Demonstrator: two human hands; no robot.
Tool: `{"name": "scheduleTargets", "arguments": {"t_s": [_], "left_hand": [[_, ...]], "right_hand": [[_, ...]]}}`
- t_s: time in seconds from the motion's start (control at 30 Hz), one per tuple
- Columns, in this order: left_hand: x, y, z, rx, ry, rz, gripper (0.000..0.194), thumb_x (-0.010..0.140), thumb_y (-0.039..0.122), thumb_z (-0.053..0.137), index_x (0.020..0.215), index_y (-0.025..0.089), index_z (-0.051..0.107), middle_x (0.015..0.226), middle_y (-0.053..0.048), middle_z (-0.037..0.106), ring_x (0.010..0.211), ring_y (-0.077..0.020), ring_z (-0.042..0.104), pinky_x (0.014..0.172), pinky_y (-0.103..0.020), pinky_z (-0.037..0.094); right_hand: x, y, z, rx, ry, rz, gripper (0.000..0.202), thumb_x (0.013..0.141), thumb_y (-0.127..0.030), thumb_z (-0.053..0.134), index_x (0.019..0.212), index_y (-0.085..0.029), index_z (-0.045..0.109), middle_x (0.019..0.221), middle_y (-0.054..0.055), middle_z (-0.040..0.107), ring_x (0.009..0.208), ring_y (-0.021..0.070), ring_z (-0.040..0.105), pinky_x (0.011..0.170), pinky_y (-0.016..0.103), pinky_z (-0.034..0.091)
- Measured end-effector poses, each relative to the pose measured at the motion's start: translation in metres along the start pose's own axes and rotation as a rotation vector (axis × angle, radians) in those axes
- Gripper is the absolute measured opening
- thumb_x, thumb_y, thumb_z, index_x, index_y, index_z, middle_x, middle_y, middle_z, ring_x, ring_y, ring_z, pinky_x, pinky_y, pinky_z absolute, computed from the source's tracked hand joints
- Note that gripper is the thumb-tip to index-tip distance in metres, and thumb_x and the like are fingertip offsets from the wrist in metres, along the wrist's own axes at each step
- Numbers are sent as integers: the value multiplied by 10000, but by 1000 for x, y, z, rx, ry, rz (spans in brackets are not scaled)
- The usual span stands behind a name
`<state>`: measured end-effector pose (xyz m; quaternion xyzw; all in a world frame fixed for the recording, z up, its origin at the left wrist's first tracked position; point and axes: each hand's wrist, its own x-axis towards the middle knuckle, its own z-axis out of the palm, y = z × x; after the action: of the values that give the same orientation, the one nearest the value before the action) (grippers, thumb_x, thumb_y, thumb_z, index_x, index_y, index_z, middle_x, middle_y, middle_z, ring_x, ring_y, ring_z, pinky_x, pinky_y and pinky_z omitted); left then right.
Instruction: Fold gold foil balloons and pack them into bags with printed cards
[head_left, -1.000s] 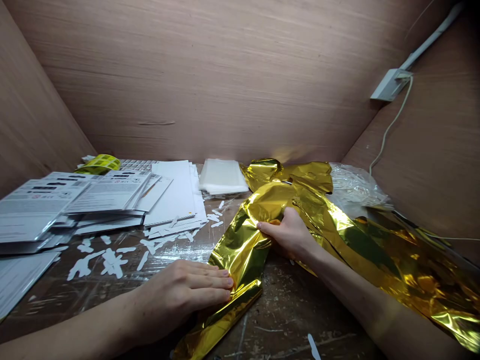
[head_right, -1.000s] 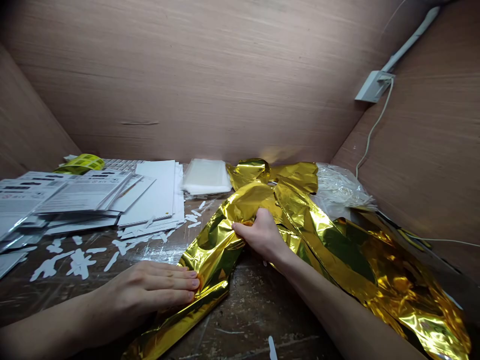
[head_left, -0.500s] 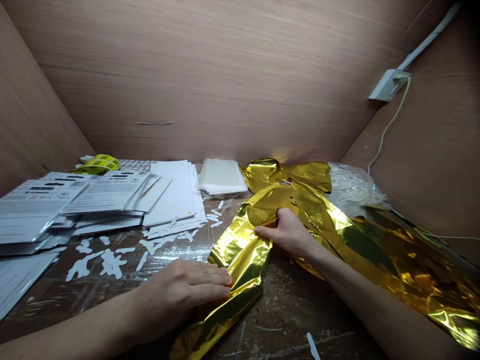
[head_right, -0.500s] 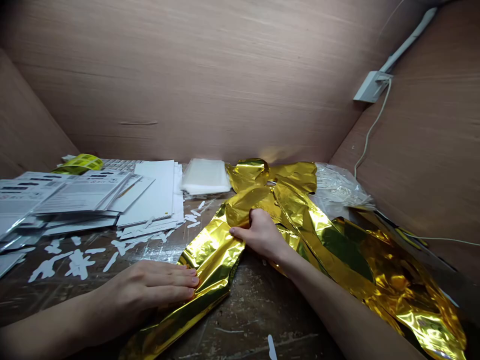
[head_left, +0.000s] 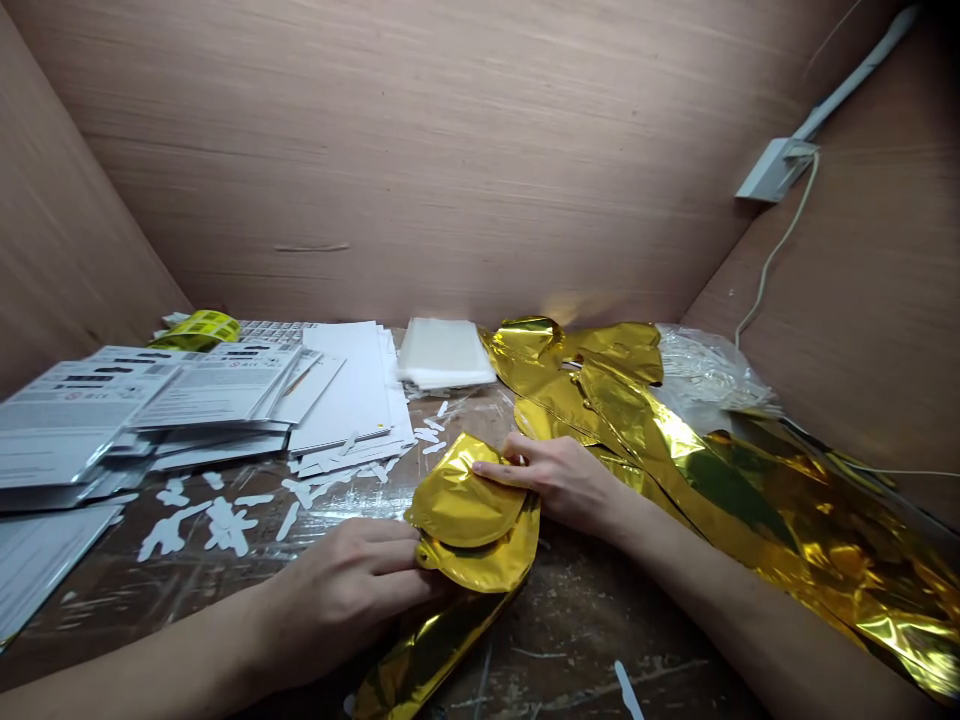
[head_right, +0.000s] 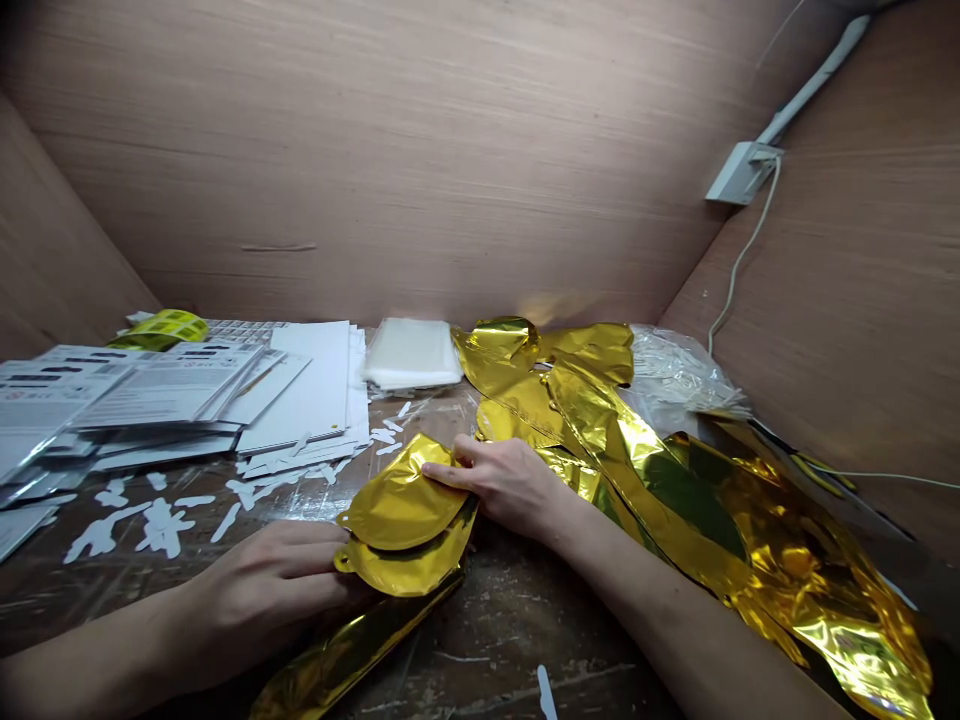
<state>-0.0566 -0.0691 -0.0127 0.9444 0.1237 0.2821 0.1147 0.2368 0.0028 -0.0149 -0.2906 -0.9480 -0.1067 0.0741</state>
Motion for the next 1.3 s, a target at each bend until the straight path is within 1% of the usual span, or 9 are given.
{"name": "scheduleTargets", "arguments": {"t_s": [0.2,0.3,0.43,0.67,0.8,0.97,1.13,1.23,1.3], "left_hand": [[-2,9,-7,133,168,12,232,1005,104,478,917,144,689,1150,-131,656,1065,-220,581,933,-331,514],[-2,10,-7,174,194,15,223,960,47,516,867,160,685,1335,-122,611,1262,-243,531,1073,-353,479],[-2,8,-6,242,193,10,201,954,85,558,978,204,718,1456,-108,570,1390,-270,466,1122,-410,459],[-3,0,1,99,50,21,172,969,69,521,966,161,666,1148,-93,767,1196,-213,670,1109,-337,486],[-3,-2,1,50,10,49,150,990,91,520,1016,141,659,1170,-92,765,1148,-211,703,1072,-300,518],[0,0,-3,38,9,75,168,1019,119,487,970,145,645,1288,-135,707,1192,-233,682,1098,-346,508],[0,-3,-1,37,-3,77,184,1030,134,473,966,150,645,1246,-118,731,1223,-231,665,1111,-339,500],[-1,-4,1,12,-10,81,180,1028,124,473,986,142,647,1210,-112,748,1182,-216,690,1104,-311,505],[-1,-4,2,3,-12,78,170,1017,107,484,985,139,648,1211,-117,747,1173,-220,695,1100,-315,511]], "right_hand": [[2,-5,-1,-72,9,-67,447,1018,-160,449,1419,-327,554,1013,34,613,649,134,476,571,291,332],[1,-4,3,-20,80,-29,361,1004,-210,494,1330,-289,628,977,33,627,678,136,498,571,290,325],[-1,-5,7,16,215,1,296,971,-201,527,1211,-234,697,897,26,648,676,137,511,569,294,318],[0,-4,11,119,235,56,233,989,-217,546,1085,-273,751,875,13,671,713,129,565,616,266,350],[1,-2,14,225,280,115,192,957,-173,580,965,-247,756,898,7,690,732,121,595,638,241,368],[3,-6,13,222,294,195,181,869,-82,561,786,-197,673,802,6,640,668,128,543,610,249,345],[4,-5,2,261,217,175,217,852,-66,537,856,-204,705,866,24,664,719,142,570,640,257,378],[1,0,-21,333,70,68,450,773,-33,548,1134,-240,718,1104,54,687,918,171,619,768,268,433],[-1,0,-40,381,19,81,459,739,-50,562,1132,-221,728,1075,59,696,907,173,620,784,279,439]]}}
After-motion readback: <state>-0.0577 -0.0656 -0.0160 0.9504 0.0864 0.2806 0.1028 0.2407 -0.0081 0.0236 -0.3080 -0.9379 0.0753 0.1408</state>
